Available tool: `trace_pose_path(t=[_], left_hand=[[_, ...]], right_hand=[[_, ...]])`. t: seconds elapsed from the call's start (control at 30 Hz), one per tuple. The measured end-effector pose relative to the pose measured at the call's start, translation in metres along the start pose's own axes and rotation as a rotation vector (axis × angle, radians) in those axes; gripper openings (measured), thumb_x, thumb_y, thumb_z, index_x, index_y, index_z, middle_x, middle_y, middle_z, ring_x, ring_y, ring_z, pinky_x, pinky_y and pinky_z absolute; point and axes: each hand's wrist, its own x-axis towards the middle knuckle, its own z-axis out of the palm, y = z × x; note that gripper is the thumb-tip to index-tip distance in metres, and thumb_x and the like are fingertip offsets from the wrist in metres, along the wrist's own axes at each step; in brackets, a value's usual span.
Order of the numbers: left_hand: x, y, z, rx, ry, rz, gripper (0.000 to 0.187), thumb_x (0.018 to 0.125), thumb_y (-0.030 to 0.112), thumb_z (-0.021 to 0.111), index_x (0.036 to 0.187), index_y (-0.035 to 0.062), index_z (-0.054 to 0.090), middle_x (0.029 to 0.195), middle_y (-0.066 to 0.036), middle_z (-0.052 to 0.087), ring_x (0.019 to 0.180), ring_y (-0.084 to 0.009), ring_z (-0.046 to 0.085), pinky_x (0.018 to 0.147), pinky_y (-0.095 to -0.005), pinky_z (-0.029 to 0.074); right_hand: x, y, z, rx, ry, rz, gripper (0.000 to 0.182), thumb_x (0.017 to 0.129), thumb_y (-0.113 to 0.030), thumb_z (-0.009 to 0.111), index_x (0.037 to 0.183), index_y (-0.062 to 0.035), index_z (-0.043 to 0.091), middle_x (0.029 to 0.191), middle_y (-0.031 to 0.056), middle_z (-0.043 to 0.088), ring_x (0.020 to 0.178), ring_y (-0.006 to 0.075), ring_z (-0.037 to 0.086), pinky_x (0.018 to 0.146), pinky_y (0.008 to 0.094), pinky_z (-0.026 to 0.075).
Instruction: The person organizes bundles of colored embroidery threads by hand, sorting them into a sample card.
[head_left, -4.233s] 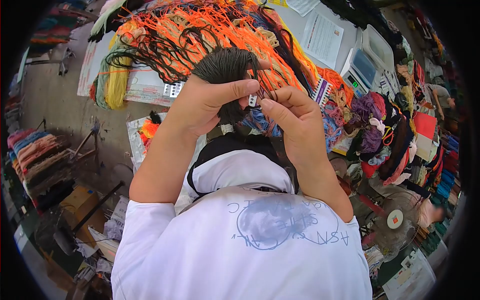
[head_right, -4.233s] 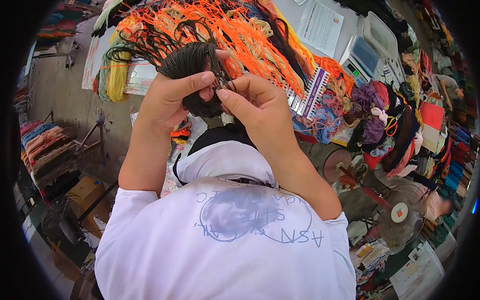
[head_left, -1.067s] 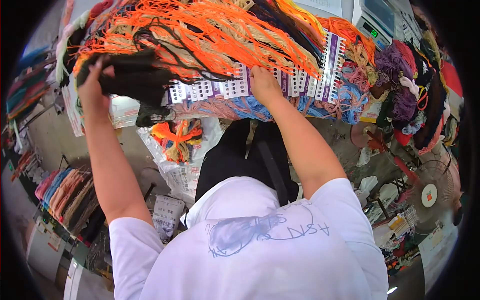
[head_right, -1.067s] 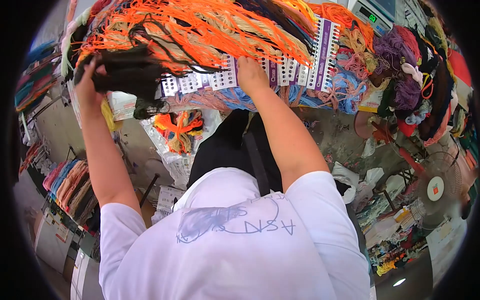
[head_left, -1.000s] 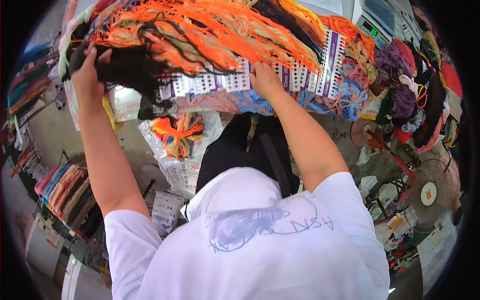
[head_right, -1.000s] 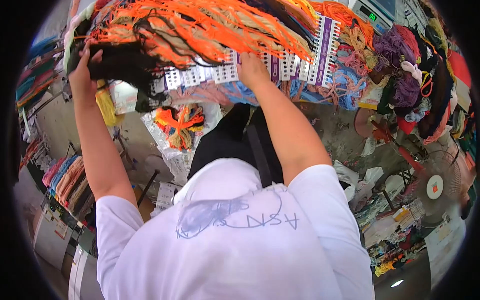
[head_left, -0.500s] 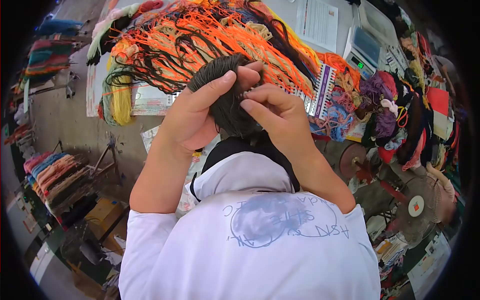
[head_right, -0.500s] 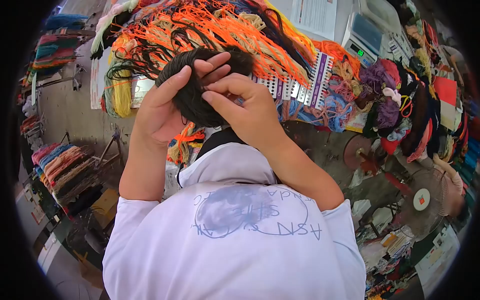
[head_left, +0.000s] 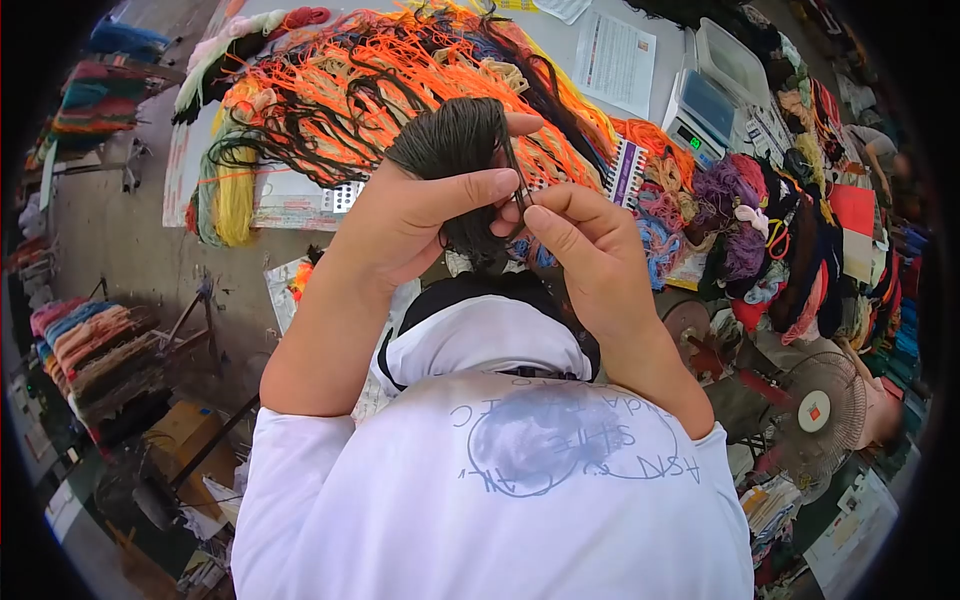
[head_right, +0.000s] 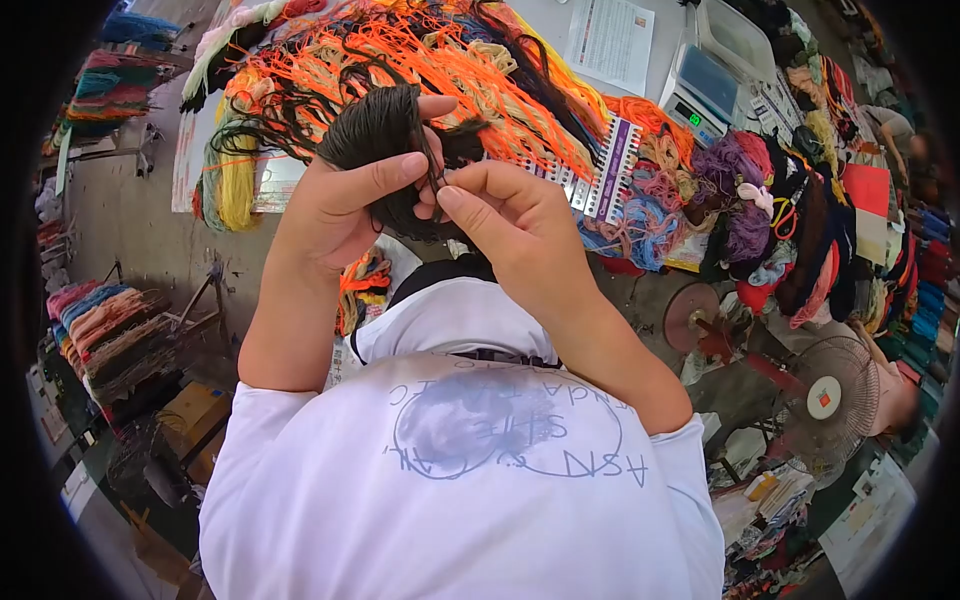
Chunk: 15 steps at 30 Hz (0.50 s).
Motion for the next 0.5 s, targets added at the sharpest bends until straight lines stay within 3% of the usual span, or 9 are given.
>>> trace_pose_path(t=[0.3, 0.37, 0.5], left_hand=[[-0.005, -0.002, 0.007, 0.034, -0.015, 0.032, 0.042, 0.082, 0.004, 0.063, 0.122, -0.0008, 0.053, 0.076, -0.001, 0.058, 0.066, -0.0073, 0.053, 0.059, -0.0220, 0.043], [-0.006, -0.001, 0.008, 0.083, -0.035, 0.043, 0.054, 0.080, 0.007, 0.063, 0.129, -0.0059, 0.043, 0.082, -0.002, 0.057, 0.065, -0.0078, 0.051, 0.060, -0.0218, 0.042], [-0.008, 0.001, 0.011, 0.085, -0.033, 0.039, 0.053, 0.080, 0.007, 0.063, 0.129, -0.0054, 0.044, 0.082, -0.002, 0.057, 0.065, -0.0075, 0.051, 0.060, -0.0211, 0.042]], right_hand=[[-0.010, -0.007, -0.001, 0.011, 0.070, -0.033, 0.012, 0.088, -0.006, 0.055, 0.092, 0.0025, 0.063, 0.086, 0.0096, 0.065, 0.080, 0.0161, 0.062, 0.073, 0.0268, 0.047], [-0.011, -0.006, -0.002, 0.017, 0.068, -0.046, 0.012, 0.088, -0.006, 0.055, 0.092, 0.0023, 0.063, 0.086, 0.0096, 0.065, 0.079, 0.0162, 0.062, 0.072, 0.0270, 0.047], [-0.013, -0.006, -0.001, 0.062, 0.086, -0.045, 0.012, 0.087, -0.005, 0.056, 0.094, 0.0030, 0.062, 0.087, 0.0089, 0.065, 0.079, 0.0140, 0.062, 0.073, 0.0257, 0.048]])
